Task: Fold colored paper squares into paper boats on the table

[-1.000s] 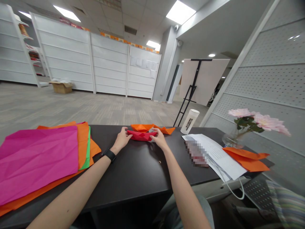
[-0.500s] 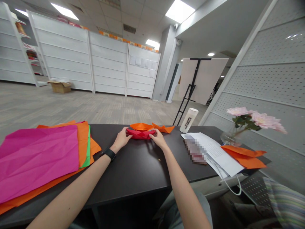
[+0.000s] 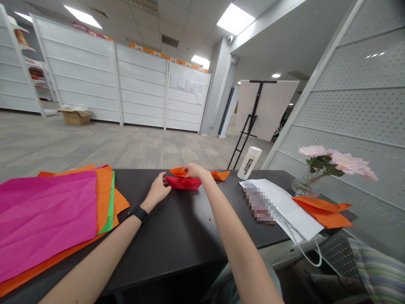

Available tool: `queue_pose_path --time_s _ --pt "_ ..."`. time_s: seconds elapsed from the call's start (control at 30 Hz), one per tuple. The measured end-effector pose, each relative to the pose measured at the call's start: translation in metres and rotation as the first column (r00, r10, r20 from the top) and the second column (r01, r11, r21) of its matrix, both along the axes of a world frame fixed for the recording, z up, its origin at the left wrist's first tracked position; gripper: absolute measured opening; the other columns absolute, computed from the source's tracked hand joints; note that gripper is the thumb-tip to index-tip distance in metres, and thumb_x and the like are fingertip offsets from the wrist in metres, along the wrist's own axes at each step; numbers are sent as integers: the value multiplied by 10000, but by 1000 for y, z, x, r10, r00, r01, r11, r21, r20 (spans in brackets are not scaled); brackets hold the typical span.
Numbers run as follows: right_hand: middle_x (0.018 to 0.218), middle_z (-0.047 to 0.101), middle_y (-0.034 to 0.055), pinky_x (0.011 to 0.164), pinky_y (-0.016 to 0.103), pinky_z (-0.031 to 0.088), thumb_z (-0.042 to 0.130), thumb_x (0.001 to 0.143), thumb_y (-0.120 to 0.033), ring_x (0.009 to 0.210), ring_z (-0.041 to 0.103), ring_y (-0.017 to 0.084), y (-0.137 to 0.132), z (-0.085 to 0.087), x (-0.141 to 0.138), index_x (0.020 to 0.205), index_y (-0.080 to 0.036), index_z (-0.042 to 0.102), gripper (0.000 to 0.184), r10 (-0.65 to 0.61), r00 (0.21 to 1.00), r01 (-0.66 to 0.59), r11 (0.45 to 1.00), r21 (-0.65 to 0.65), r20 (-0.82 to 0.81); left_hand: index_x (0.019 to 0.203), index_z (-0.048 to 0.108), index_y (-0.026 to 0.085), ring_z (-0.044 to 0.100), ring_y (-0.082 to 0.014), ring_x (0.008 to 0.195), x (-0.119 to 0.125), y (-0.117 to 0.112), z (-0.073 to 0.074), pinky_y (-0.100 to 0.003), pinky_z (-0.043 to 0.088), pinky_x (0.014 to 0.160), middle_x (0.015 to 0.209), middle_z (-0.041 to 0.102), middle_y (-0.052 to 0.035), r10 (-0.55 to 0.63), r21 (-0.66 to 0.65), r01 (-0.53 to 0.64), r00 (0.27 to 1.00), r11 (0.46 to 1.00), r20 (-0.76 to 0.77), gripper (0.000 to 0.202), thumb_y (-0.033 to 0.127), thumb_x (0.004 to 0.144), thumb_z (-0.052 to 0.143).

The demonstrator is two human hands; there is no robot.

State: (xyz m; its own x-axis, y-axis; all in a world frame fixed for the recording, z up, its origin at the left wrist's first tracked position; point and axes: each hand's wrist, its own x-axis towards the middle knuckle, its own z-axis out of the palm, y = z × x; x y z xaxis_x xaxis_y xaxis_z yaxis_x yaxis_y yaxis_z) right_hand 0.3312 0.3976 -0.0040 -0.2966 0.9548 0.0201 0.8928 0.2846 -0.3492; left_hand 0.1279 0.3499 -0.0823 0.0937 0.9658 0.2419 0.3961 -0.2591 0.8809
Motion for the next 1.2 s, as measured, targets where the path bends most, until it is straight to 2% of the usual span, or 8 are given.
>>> queue_pose_path --time_s 0.13,0.4,0.93,1.2 --pt "1247 600 92 870 412 547 593 948 -334 1043 625 220 17 3 -9 1217 -191 593 304 10 993 1 996 -89 118 1374 414 80 706 -219 945 3 2 -3 -337 547 888 1098 686 -166 11 12 -11 1000 1000 -18 715 61 699 649" --pt "1248 600 90 880 418 543 589 950 -339 1052 622 226 19 9 -3 1214 -190 595 303 -14 980 30 997 -76 200 1377 414 85 703 -206 939 4 2 -3 -312 547 871 1101 677 -152 15 19 -13 998 1000 -64 700 108 719 652" --pt "1237 605 92 877 423 545 587 951 -339 1042 626 222 7 16 -10 1211 -181 594 303 19 981 -8 998 -56 191 1391 395 68 697 -232 955 3 1 4 -333 552 848 1119 670 -173 18 -18 -20 992 1000 -127 721 164 728 664" --pt "1232 607 94 873 429 546 592 948 -337 1038 627 223 12 10 -8 1215 -173 590 313 52 983 -41 997 -71 173 1384 400 70 701 -232 964 3 1 5 -328 552 849 1122 677 -175 14 -28 -18 991 999 -132 713 154 725 659"
